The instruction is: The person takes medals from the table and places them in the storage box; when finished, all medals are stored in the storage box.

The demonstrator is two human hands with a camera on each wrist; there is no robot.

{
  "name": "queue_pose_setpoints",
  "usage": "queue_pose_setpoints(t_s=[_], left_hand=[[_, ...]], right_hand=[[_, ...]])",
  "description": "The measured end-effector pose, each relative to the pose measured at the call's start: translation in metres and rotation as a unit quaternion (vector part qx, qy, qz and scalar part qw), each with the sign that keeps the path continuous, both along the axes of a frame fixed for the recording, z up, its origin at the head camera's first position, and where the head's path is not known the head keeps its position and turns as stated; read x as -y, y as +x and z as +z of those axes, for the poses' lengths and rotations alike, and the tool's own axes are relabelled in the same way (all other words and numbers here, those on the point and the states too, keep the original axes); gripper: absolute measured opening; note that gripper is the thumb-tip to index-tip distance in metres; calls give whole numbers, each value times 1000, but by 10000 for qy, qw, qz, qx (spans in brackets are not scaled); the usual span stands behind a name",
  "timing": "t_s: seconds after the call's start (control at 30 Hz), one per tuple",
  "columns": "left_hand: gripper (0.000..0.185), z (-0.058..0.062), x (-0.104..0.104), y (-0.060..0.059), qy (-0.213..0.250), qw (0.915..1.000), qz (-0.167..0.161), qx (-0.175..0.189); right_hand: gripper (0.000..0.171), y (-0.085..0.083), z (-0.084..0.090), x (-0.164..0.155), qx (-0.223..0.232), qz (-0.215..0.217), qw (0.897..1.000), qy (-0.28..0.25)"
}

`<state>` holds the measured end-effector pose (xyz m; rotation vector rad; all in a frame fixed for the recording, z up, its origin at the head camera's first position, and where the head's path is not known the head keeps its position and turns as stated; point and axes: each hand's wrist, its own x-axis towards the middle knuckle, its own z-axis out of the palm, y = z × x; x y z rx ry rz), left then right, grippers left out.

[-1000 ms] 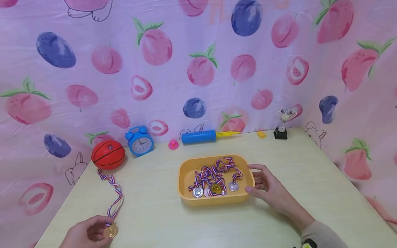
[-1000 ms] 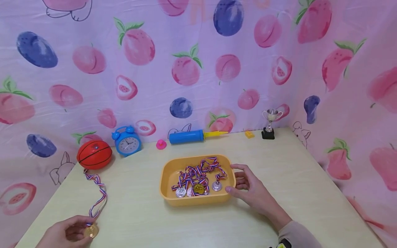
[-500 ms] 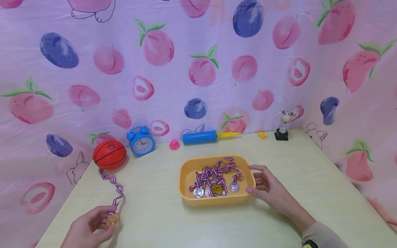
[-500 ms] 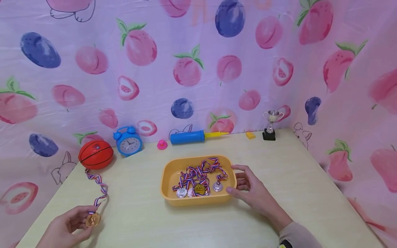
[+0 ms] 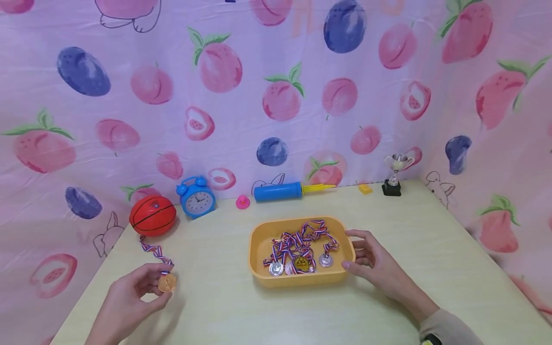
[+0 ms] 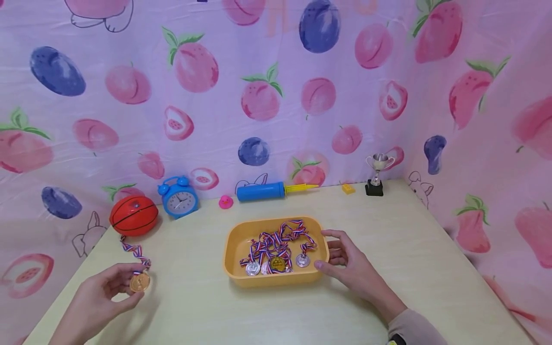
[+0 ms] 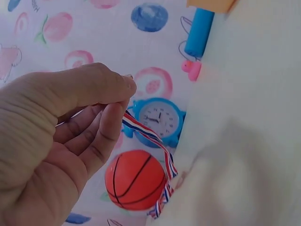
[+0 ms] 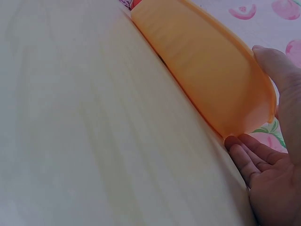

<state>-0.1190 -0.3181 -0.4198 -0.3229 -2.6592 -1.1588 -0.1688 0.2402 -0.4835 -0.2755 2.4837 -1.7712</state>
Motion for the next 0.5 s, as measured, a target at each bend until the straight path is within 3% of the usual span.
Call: queue_pose_setpoints(t_s=[0.5], left_hand=[[58, 33, -42, -36, -123, 9916, -844, -975]], right_hand=[[76, 0, 0, 0, 2, 10, 10000, -28]])
